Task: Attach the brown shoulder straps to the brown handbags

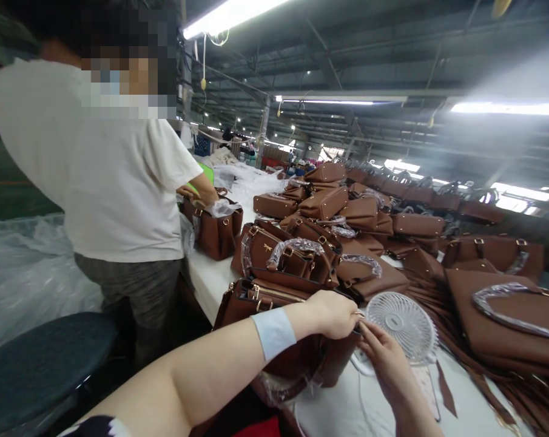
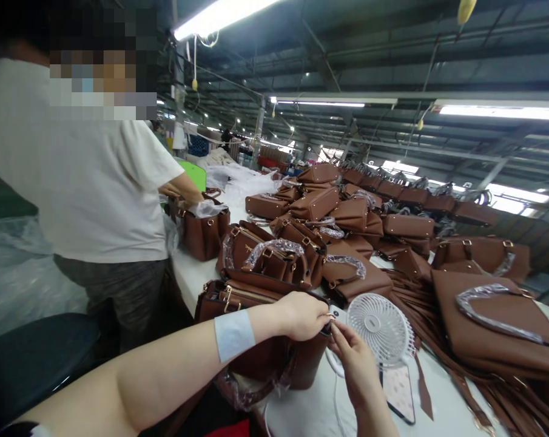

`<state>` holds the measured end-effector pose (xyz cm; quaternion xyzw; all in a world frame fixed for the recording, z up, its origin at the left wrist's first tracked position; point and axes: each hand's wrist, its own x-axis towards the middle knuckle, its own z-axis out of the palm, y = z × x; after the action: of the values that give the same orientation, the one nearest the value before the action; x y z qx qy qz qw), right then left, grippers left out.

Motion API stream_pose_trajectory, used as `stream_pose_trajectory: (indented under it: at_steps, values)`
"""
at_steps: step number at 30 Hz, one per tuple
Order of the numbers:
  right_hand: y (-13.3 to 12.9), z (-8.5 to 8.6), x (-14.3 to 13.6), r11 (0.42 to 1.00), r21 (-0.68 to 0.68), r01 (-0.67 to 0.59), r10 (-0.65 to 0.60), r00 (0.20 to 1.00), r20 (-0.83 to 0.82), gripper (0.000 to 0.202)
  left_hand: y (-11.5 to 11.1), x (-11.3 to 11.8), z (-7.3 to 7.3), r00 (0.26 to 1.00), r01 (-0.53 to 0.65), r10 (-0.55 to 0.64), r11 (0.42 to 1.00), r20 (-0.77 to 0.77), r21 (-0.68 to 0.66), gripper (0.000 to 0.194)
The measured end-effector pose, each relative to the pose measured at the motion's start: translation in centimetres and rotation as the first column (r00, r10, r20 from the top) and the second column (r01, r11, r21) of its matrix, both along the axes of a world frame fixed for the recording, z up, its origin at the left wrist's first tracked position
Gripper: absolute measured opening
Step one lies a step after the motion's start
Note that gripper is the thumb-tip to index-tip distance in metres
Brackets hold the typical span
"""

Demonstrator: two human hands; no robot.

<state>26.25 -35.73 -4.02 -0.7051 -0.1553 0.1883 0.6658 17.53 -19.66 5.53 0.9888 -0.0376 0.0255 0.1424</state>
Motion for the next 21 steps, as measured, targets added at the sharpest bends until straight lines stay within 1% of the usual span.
stream_pose_trajectory:
  at_steps: [2, 4, 7, 9, 11, 12, 14, 15, 17, 18, 19, 21]
  values:
    - [0.2, 0.3, 0.0, 1.000, -0.013, -0.017, 0.018, 0.999, 0.042, 0.055, -0.1, 0.4, 0.5, 1.000, 0.011, -0.012, 0.999, 0.007, 0.050, 0.043]
    - [0.3, 0.4, 0.3, 0.999, -0.050, 0.009, -0.004, 0.995, 0.102, 0.053, -0.3, 1.4, 1.1, 0.999, 0.037, -0.039, 0.991, 0.014, 0.125, 0.040]
    - [0.4, 0.6, 0.8, 0.987, -0.111, 0.112, -0.088, 0.976, 0.201, 0.050, -0.7, 3.3, 1.6, 0.997, 0.078, -0.077, 0.969, -0.014, 0.234, 0.032]
    - [0.4, 0.7, 0.8, 0.969, -0.149, 0.199, -0.149, 0.945, 0.290, 0.046, -1.0, 4.4, 1.4, 0.996, 0.090, -0.080, 0.959, -0.046, 0.270, 0.030]
    - [0.5, 0.7, 0.5, 0.939, -0.200, 0.281, -0.164, 0.874, 0.458, 0.042, -1.2, 5.1, 1.1, 0.995, 0.090, -0.075, 0.954, -0.064, 0.286, 0.031]
    - [0.6, 0.6, 0.2, 0.921, -0.226, 0.319, -0.146, 0.818, 0.557, 0.041, -1.2, 5.3, 0.9, 0.995, 0.087, -0.072, 0.954, -0.065, 0.288, 0.031]
    - [0.9, 0.4, -0.2, 0.882, -0.265, 0.389, -0.082, 0.681, 0.728, 0.044, -1.1, 5.5, 0.6, 0.996, 0.084, -0.068, 0.953, -0.064, 0.290, 0.032]
    - [1.0, 0.2, -0.3, 0.868, -0.271, 0.417, -0.056, 0.622, 0.781, 0.046, -1.1, 5.6, 0.5, 0.995, 0.091, -0.074, 0.951, -0.067, 0.294, 0.031]
    - [1.2, -0.1, -0.4, 0.858, -0.252, 0.447, -0.051, 0.562, 0.825, 0.049, -1.1, 5.9, 0.6, 0.990, 0.130, -0.104, 0.941, -0.097, 0.312, 0.028]
    - [1.2, -0.2, -0.3, 0.856, -0.243, 0.456, -0.062, 0.558, 0.828, 0.049, -1.2, 6.1, 0.8, 0.985, 0.155, -0.123, 0.934, -0.119, 0.321, 0.026]
    - [1.2, -0.2, -0.2, 0.855, -0.242, 0.459, -0.079, 0.576, 0.814, 0.049, -1.3, 6.2, 1.0, 0.980, 0.180, -0.141, 0.927, -0.140, 0.329, 0.025]
    - [0.9, -0.1, 0.1, 0.852, -0.274, 0.447, -0.117, 0.672, 0.731, 0.049, -1.6, 5.9, 1.2, 0.972, 0.209, -0.159, 0.920, -0.171, 0.330, 0.024]
